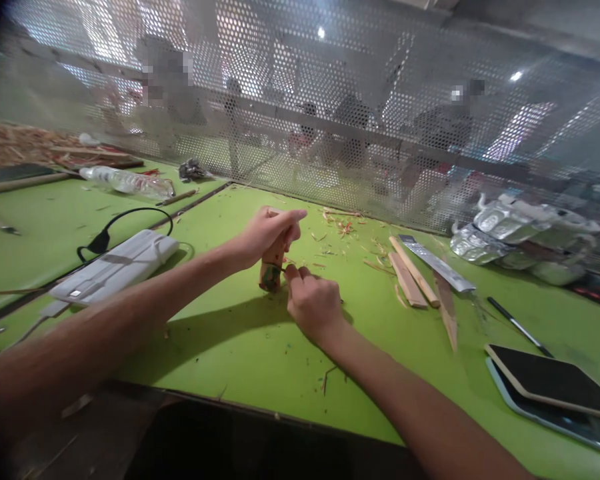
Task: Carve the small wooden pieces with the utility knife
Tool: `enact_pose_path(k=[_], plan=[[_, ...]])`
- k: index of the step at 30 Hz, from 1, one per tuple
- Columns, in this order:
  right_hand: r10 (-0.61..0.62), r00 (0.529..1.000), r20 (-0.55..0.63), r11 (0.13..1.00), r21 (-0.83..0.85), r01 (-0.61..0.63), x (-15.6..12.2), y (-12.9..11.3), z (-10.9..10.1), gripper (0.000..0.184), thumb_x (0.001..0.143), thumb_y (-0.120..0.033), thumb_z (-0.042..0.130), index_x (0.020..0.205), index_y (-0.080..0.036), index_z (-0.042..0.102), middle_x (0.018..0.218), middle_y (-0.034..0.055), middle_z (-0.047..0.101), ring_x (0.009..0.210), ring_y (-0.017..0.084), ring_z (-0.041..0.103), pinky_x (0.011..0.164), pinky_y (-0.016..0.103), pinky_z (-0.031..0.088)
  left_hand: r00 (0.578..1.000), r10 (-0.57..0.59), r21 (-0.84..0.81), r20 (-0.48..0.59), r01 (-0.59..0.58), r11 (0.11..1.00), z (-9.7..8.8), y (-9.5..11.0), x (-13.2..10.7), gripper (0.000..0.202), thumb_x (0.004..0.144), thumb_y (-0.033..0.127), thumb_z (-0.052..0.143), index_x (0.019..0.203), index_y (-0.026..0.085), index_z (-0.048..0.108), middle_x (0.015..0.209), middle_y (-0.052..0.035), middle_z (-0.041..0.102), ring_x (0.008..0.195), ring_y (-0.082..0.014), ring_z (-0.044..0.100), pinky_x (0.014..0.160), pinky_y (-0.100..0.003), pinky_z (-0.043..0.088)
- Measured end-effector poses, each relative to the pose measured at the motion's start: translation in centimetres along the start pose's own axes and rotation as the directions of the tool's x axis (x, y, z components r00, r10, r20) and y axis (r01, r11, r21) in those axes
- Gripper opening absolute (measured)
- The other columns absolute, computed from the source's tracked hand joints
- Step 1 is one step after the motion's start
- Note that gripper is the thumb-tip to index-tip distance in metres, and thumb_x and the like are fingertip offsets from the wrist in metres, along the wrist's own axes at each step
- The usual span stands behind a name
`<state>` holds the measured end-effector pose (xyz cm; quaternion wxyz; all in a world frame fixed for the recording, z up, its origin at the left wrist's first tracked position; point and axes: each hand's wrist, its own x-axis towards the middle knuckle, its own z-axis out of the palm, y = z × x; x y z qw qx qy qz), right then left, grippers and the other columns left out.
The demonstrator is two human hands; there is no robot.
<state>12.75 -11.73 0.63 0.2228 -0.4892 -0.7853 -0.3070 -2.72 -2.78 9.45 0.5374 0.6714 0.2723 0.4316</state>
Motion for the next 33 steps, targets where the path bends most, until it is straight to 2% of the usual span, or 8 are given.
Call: enact_pose_path(k=[4,11,16,19,22,26,33], plan=[[0.015,1.000,0.026,0.997,-0.077,-0.013,0.2,-0.2,-0.4,0.035,0.107,-0.012,0.045,0.117,-0.013,0.079,0.067,0.0037,0.069,0.052,0.012,0.051,0.051,0.028,0.021,1.000,-0.019,-0.023,-0.019,0.019,1.000,0.0,-0.3,0.3,0.054,0.093,0.051,0.069,0.050,0.021,0.054,0.053,0.0026,0.052,0.046,-0.0073,0.044,0.052,-0.025,0.040],[0.034,0.991,0.129,0.998,-0.049,-0.028,-0.2,-0.7,-0.8,0.031,0.104,-0.010,0.051,0.109,-0.012,0.081,0.073,0.0072,0.073,0.050,0.014,0.051,0.048,0.028,0.026,1.000,-0.007,-0.032,-0.003,0.007,0.999,-0.1,-0.5,0.1,0.054,0.093,0.052,0.071,0.051,0.022,0.055,0.053,0.0022,0.051,0.048,-0.0085,0.044,0.052,-0.027,0.039],[0.014,0.979,0.206,0.998,-0.065,0.000,-0.6,-0.7,-0.7,0.032,0.104,-0.012,0.049,0.105,-0.013,0.082,0.069,0.0051,0.070,0.049,0.013,0.049,0.050,0.029,0.025,1.000,-0.031,-0.018,0.001,0.031,0.999,-0.3,-0.3,0.0,0.054,0.093,0.054,0.070,0.052,0.023,0.055,0.054,0.0029,0.050,0.049,-0.0088,0.044,0.054,-0.027,0.043],[0.000,0.982,0.190,0.998,-0.065,0.013,-0.6,-0.5,-0.4,0.033,0.105,-0.014,0.048,0.110,-0.014,0.081,0.069,0.0038,0.070,0.049,0.013,0.048,0.051,0.029,0.023,1.000,-0.027,-0.001,-0.001,0.027,1.000,-0.2,-0.3,0.0,0.054,0.092,0.056,0.070,0.052,0.023,0.055,0.054,0.0029,0.050,0.049,-0.0090,0.044,0.055,-0.027,0.044],[-0.011,0.994,0.105,0.998,-0.059,0.017,-0.4,-0.4,-0.2,0.033,0.106,-0.013,0.047,0.114,-0.013,0.080,0.073,0.0039,0.072,0.050,0.012,0.048,0.051,0.030,0.023,1.000,-0.005,0.021,-0.014,0.005,1.000,0.1,-0.2,0.0,0.056,0.093,0.054,0.068,0.049,0.022,0.054,0.053,0.0022,0.050,0.049,-0.0089,0.044,0.055,-0.027,0.043],[-0.009,1.000,0.005,0.998,-0.069,0.009,0.3,-0.3,-0.5,0.035,0.107,-0.011,0.046,0.118,-0.013,0.078,0.076,0.0054,0.073,0.055,0.014,0.054,0.053,0.031,0.025,0.999,0.011,0.026,-0.048,-0.009,1.000,0.4,-0.2,-0.2,0.056,0.093,0.053,0.066,0.049,0.022,0.053,0.051,0.0022,0.050,0.048,-0.0086,0.044,0.054,-0.026,0.042],[0.075,0.987,0.142,0.995,-0.074,-0.065,0.9,-0.8,-1.4,0.035,0.105,-0.010,0.045,0.122,-0.013,0.076,0.077,0.0063,0.073,0.056,0.014,0.054,0.054,0.032,0.022,0.993,-0.044,0.048,-0.113,0.050,0.998,0.3,0.0,-0.1,0.052,0.093,0.049,0.068,0.051,0.020,0.057,0.053,0.0016,0.053,0.047,-0.0085,0.046,0.052,-0.025,0.042]])
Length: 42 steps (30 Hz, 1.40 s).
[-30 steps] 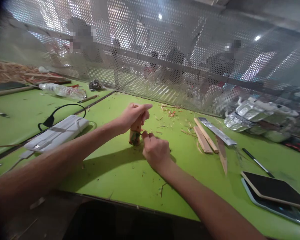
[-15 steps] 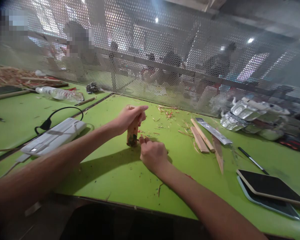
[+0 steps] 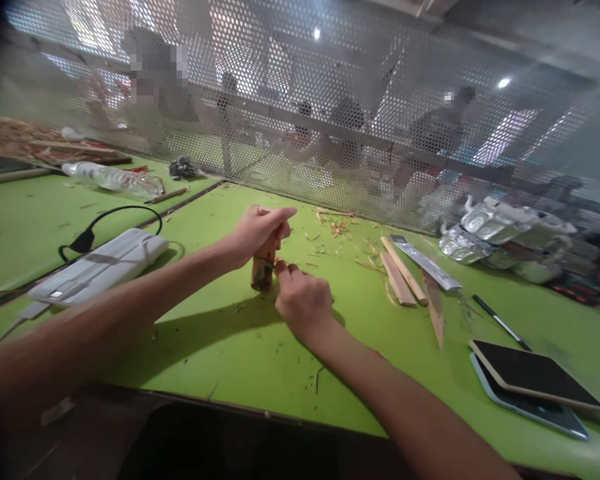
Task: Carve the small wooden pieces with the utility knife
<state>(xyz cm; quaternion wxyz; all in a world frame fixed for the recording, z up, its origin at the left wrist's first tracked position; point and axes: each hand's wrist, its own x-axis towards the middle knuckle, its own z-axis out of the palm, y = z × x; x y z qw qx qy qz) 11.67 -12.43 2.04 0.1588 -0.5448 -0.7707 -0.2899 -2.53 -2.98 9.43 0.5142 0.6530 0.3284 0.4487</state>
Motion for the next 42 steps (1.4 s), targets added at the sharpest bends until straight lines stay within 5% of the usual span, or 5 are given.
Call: enact_pose_path(k=[16,21,42], plan=[[-0.018,1.000,0.026,1.000,0.001,0.018,-0.5,-0.1,0.5,0.035,0.103,-0.009,0.048,0.123,-0.013,0.076,0.070,0.0048,0.071,0.051,0.013,0.053,0.051,0.030,0.024,0.997,0.046,0.022,0.066,-0.047,0.999,-0.4,-1.3,0.2,0.058,0.092,0.065,0.067,0.054,0.023,0.056,0.055,0.0026,0.052,0.047,-0.0092,0.045,0.051,-0.026,0.043],[-0.069,0.994,0.079,0.997,-0.018,0.071,-1.1,-0.2,0.8,0.028,0.101,-0.013,0.053,0.111,-0.014,0.079,0.071,0.0045,0.072,0.048,0.013,0.051,0.049,0.031,0.021,0.996,0.031,-0.024,0.078,-0.029,0.999,-0.5,-1.0,0.1,0.057,0.092,0.063,0.068,0.054,0.023,0.056,0.055,0.0027,0.052,0.047,-0.0093,0.045,0.054,-0.026,0.046],[-0.105,0.991,-0.078,0.992,-0.080,0.099,-1.1,-0.1,0.8,0.029,0.103,-0.010,0.055,0.122,-0.011,0.076,0.075,0.0051,0.073,0.051,0.013,0.053,0.051,0.032,0.022,0.997,0.059,-0.009,0.043,-0.059,0.998,-0.2,-0.9,-0.2,0.057,0.092,0.059,0.069,0.050,0.023,0.054,0.052,0.0026,0.051,0.045,-0.0087,0.041,0.053,-0.027,0.045]])
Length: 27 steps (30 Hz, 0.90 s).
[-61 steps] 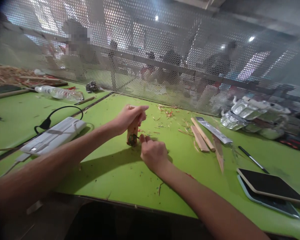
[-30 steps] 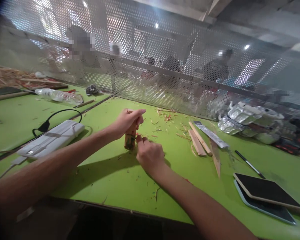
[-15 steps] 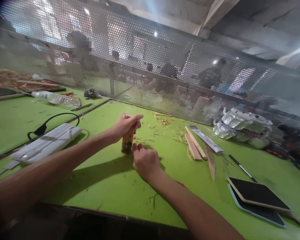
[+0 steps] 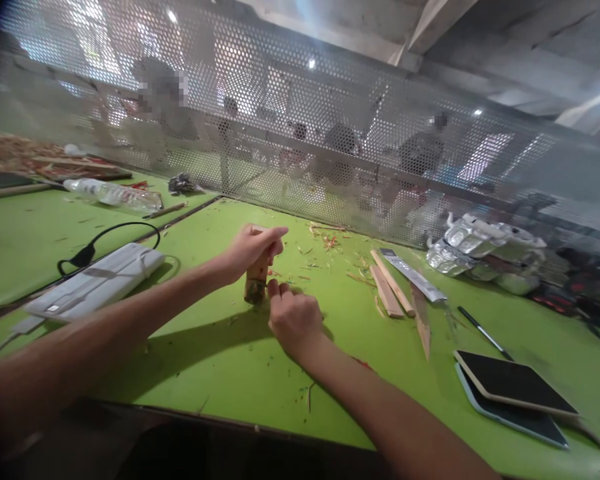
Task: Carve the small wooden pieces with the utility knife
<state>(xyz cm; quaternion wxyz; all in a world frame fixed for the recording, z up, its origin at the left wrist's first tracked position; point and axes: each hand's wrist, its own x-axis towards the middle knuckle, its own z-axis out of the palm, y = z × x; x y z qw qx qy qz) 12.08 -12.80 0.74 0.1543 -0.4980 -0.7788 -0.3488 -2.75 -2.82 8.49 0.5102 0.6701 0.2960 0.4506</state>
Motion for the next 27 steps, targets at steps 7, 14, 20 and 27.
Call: enact_pose_path(k=[7,14,20,27], plan=[[-0.010,0.999,0.051,1.000,0.005,0.010,-0.3,-0.2,-0.1,0.031,0.103,-0.007,0.052,0.117,-0.010,0.079,0.075,0.0063,0.073,0.050,0.013,0.055,0.050,0.030,0.024,1.000,-0.017,-0.015,0.019,0.017,1.000,-0.2,-0.2,0.1,0.059,0.090,0.064,0.070,0.051,0.024,0.054,0.053,0.0019,0.050,0.047,-0.0100,0.042,0.050,-0.027,0.044],[-0.011,0.997,0.077,0.999,0.044,0.008,0.1,0.0,0.0,0.028,0.102,-0.009,0.053,0.117,-0.012,0.077,0.075,0.0054,0.074,0.052,0.012,0.055,0.051,0.028,0.027,1.000,-0.011,0.011,0.002,0.011,1.000,-0.2,-0.1,0.2,0.058,0.092,0.062,0.069,0.051,0.023,0.054,0.051,0.0023,0.050,0.046,-0.0093,0.042,0.051,-0.026,0.044],[0.089,0.994,0.067,0.994,0.055,-0.092,0.6,-0.3,-0.3,0.026,0.106,-0.015,0.050,0.104,-0.015,0.076,0.072,0.0046,0.072,0.054,0.014,0.056,0.052,0.032,0.022,0.998,-0.024,0.007,-0.058,0.025,1.000,0.4,0.3,-0.4,0.054,0.095,0.052,0.065,0.052,0.022,0.051,0.050,0.0033,0.047,0.045,-0.0084,0.041,0.050,-0.025,0.044],[0.024,0.994,0.103,0.983,0.176,-0.042,0.8,1.1,0.1,0.032,0.110,-0.022,0.043,0.108,-0.019,0.075,0.081,0.0032,0.076,0.058,0.013,0.058,0.055,0.031,0.022,0.994,0.042,0.058,-0.102,-0.036,0.998,1.1,0.8,-1.3,0.050,0.095,0.046,0.064,0.054,0.022,0.050,0.051,0.0037,0.048,0.044,-0.0082,0.041,0.046,-0.023,0.040]])
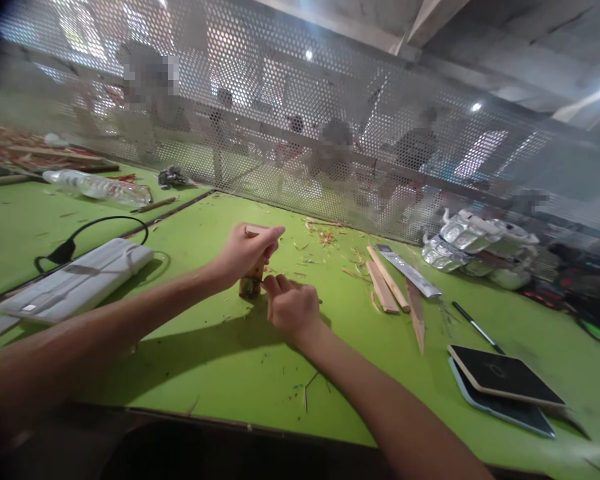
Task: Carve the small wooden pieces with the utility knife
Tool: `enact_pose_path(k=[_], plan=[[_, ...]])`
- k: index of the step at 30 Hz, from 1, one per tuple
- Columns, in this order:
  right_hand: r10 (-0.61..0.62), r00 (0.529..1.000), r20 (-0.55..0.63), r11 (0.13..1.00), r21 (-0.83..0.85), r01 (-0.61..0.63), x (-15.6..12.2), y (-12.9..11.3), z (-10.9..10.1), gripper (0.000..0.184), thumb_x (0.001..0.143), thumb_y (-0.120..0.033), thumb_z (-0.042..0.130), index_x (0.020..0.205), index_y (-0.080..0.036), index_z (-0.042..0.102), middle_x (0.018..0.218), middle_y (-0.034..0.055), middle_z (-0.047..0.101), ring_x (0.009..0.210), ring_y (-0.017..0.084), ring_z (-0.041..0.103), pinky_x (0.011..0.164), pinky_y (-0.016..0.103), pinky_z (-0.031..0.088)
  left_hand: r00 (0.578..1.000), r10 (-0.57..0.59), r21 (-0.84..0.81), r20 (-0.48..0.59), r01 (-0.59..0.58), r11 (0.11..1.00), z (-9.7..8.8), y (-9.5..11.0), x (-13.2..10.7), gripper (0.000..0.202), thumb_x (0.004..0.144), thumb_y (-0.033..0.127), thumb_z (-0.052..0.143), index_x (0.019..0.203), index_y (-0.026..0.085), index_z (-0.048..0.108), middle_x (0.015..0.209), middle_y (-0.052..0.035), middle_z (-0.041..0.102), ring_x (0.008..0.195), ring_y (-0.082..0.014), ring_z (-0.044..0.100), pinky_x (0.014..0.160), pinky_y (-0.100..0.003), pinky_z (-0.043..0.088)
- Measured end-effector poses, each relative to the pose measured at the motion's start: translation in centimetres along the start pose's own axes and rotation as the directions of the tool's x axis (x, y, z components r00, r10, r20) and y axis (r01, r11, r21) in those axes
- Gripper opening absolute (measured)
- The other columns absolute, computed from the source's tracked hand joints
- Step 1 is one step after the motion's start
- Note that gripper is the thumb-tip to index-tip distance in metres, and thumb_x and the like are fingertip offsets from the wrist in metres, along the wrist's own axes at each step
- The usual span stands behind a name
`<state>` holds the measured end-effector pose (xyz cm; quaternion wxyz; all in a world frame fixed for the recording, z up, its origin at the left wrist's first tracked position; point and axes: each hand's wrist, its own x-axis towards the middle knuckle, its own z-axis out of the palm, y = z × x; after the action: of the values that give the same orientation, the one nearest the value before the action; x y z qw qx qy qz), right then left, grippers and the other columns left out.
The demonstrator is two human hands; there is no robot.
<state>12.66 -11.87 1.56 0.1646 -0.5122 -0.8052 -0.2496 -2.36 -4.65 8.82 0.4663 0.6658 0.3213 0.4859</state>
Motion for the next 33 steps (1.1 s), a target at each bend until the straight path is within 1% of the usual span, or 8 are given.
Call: enact_pose_path(k=[5,8,12,17,20,24,27,33], plan=[[0.024,0.998,0.063,0.998,0.050,-0.027,0.2,0.5,1.0,0.032,0.111,-0.021,0.044,0.112,-0.018,0.075,0.083,0.0045,0.078,0.057,0.013,0.058,0.054,0.031,0.024,0.993,-0.111,-0.022,-0.025,0.111,0.994,-0.2,0.9,0.2,0.049,0.094,0.042,0.063,0.052,0.022,0.049,0.050,0.0038,0.047,0.045,-0.0080,0.043,0.049,-0.023,0.043],[0.013,0.991,0.137,0.996,0.080,-0.024,0.2,0.5,1.2,0.028,0.108,-0.019,0.048,0.110,-0.020,0.076,0.085,0.0041,0.080,0.059,0.013,0.061,0.054,0.030,0.026,0.994,-0.112,-0.035,-0.016,0.112,0.993,-0.3,0.9,0.3,0.049,0.094,0.043,0.063,0.052,0.021,0.049,0.052,0.0035,0.049,0.047,-0.0084,0.046,0.051,-0.023,0.045],[0.006,0.982,0.188,0.996,0.089,-0.023,0.3,0.6,1.1,0.024,0.107,-0.021,0.053,0.108,-0.021,0.076,0.088,0.0028,0.082,0.062,0.015,0.065,0.055,0.030,0.028,0.993,-0.094,-0.077,0.067,0.099,0.992,-0.7,0.3,0.6,0.050,0.093,0.047,0.064,0.052,0.022,0.050,0.054,0.0034,0.049,0.047,-0.0085,0.045,0.051,-0.024,0.046],[0.001,0.991,0.137,0.996,0.086,-0.013,0.3,0.8,0.9,0.028,0.113,-0.027,0.047,0.114,-0.019,0.074,0.092,0.0047,0.082,0.063,0.014,0.063,0.055,0.030,0.026,0.985,-0.057,-0.070,0.164,0.069,0.995,-1.2,0.0,1.0,0.051,0.092,0.049,0.065,0.051,0.022,0.051,0.053,0.0030,0.049,0.048,-0.0085,0.042,0.050,-0.023,0.043],[0.028,0.996,0.082,0.998,0.056,-0.033,0.1,0.9,0.8,0.028,0.112,-0.025,0.046,0.113,-0.019,0.074,0.089,0.0043,0.080,0.060,0.014,0.062,0.054,0.030,0.023,0.986,-0.057,-0.054,0.157,0.066,0.996,-1.2,-0.1,1.0,0.051,0.092,0.051,0.065,0.052,0.023,0.050,0.053,0.0033,0.047,0.048,-0.0087,0.040,0.050,-0.024,0.043],[0.017,0.998,0.056,0.999,0.032,-0.019,-0.1,0.6,1.0,0.026,0.110,-0.020,0.047,0.111,-0.019,0.073,0.087,0.0038,0.080,0.060,0.013,0.062,0.054,0.031,0.020,0.990,-0.042,-0.055,0.136,0.050,0.997,-1.0,-0.4,1.0,0.054,0.092,0.056,0.065,0.051,0.023,0.049,0.054,0.0033,0.046,0.048,-0.0090,0.039,0.050,-0.025,0.044],[0.027,0.997,0.069,0.999,0.023,-0.029,-0.3,0.3,0.9,0.026,0.112,-0.021,0.047,0.113,-0.018,0.073,0.086,0.0043,0.080,0.057,0.013,0.061,0.053,0.031,0.020,0.988,-0.039,-0.061,0.151,0.049,0.997,-1.0,-0.5,1.0,0.052,0.092,0.055,0.065,0.053,0.023,0.051,0.056,0.0026,0.048,0.050,-0.0093,0.041,0.051,-0.025,0.045],[0.036,0.988,0.149,0.998,0.042,-0.043,-0.1,0.5,0.7,0.024,0.111,-0.021,0.050,0.115,-0.017,0.073,0.086,0.0040,0.081,0.054,0.012,0.059,0.051,0.030,0.022,0.980,-0.034,-0.061,0.194,0.046,0.997,-1.4,-0.9,1.3,0.051,0.093,0.052,0.066,0.054,0.023,0.052,0.058,0.0023,0.051,0.051,-0.0097,0.043,0.052,-0.026,0.043]])
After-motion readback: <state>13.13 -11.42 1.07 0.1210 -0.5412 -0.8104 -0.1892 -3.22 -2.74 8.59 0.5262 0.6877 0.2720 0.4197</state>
